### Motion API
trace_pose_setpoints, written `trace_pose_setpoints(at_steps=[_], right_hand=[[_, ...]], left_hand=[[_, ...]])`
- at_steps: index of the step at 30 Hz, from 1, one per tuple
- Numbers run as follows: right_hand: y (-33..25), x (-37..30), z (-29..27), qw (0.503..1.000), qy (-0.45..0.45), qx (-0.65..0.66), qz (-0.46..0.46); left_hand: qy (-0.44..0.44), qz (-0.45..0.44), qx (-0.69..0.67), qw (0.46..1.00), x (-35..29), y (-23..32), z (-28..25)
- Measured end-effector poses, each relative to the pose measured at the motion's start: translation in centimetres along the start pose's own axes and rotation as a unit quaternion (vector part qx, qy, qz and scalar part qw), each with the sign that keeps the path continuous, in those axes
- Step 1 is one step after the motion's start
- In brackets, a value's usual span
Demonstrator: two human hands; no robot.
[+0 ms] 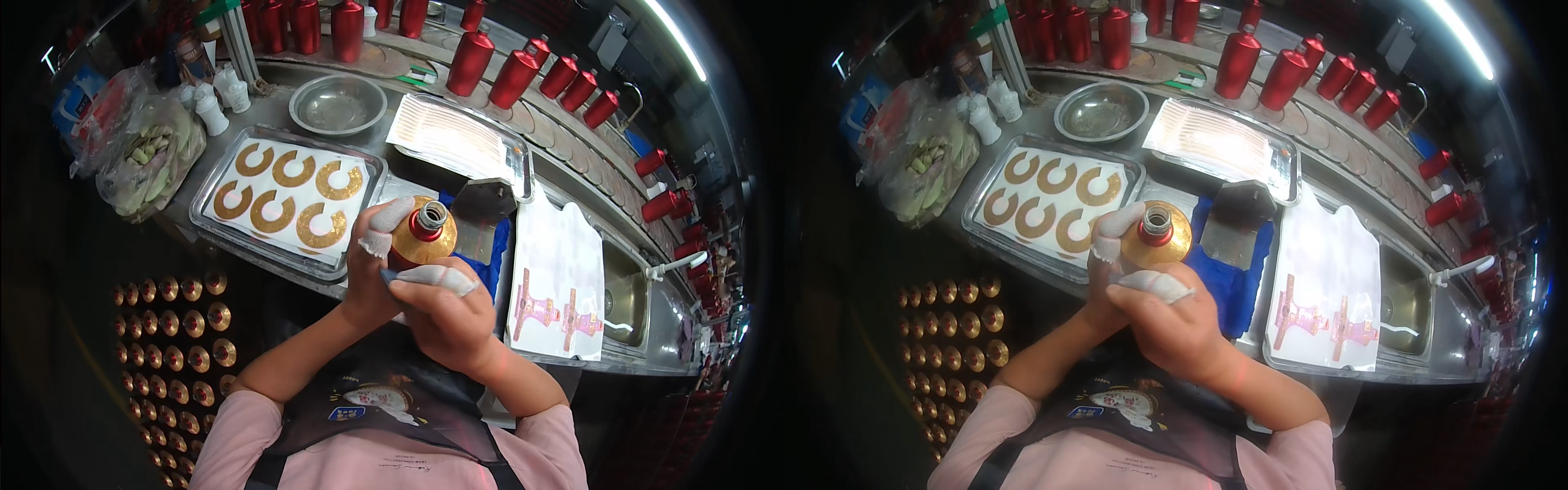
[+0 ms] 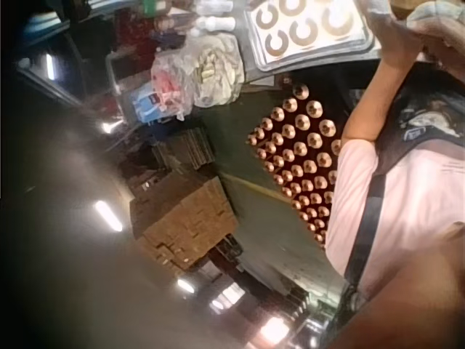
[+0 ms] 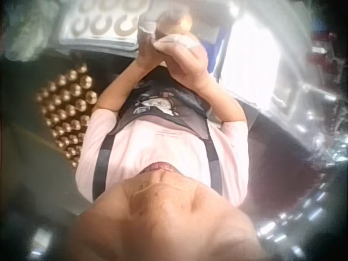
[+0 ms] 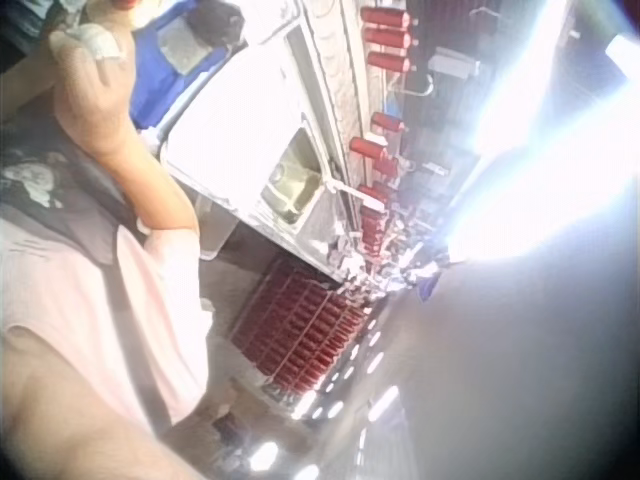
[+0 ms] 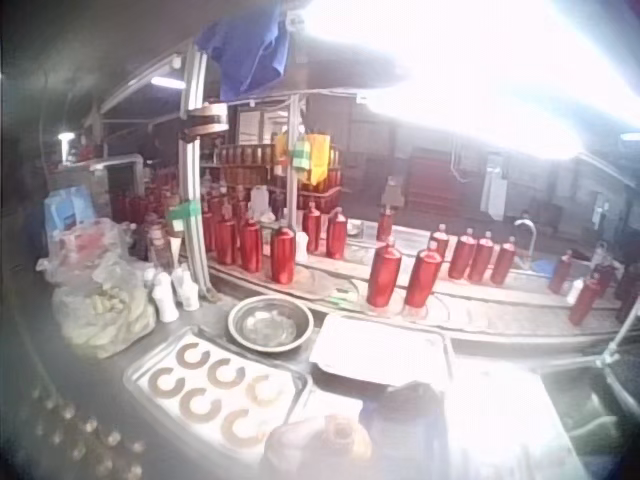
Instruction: The person applies gold crescent-shaped stickers to the necks of red cylindrical bottles, then places a red label on the bottle body and smooths it with a blue cloth. The person repeats this process for multiple bottles at a stainless steel workstation.
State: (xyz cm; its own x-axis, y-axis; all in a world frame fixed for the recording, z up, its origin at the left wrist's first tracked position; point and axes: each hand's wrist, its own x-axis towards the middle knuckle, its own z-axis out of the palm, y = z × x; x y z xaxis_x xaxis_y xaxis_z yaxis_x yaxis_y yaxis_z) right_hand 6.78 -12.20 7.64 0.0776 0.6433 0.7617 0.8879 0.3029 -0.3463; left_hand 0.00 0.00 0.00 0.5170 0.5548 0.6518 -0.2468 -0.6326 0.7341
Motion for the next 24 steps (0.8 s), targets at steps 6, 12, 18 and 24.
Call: trace_pose_setpoints(at_steps=[6,12,18,24], right_hand=[[1.2,-2.1,-1.4,1.0,0.017,-0.004,0.021],[1.8,-1.4,-2.0,0.996,0.069,-0.046,0.044],[4.6,-1.2,-2.5,0.915,0.083,0.151,0.366],[7.0,0.7,-2.1,0.912,0.061,0.172,0.367]], left_hand=[[0.025,0.007,0.021,0.999,0.7,0.1,0.4],[-0.001,-0.021,0.039,0.999,1.2,1.5,-0.7],[-0.076,-0.075,0.009,0.994,0.8,0.9,-1.8],[-0.167,-0.072,-0.074,0.98,2.6,0.3,-3.7]])
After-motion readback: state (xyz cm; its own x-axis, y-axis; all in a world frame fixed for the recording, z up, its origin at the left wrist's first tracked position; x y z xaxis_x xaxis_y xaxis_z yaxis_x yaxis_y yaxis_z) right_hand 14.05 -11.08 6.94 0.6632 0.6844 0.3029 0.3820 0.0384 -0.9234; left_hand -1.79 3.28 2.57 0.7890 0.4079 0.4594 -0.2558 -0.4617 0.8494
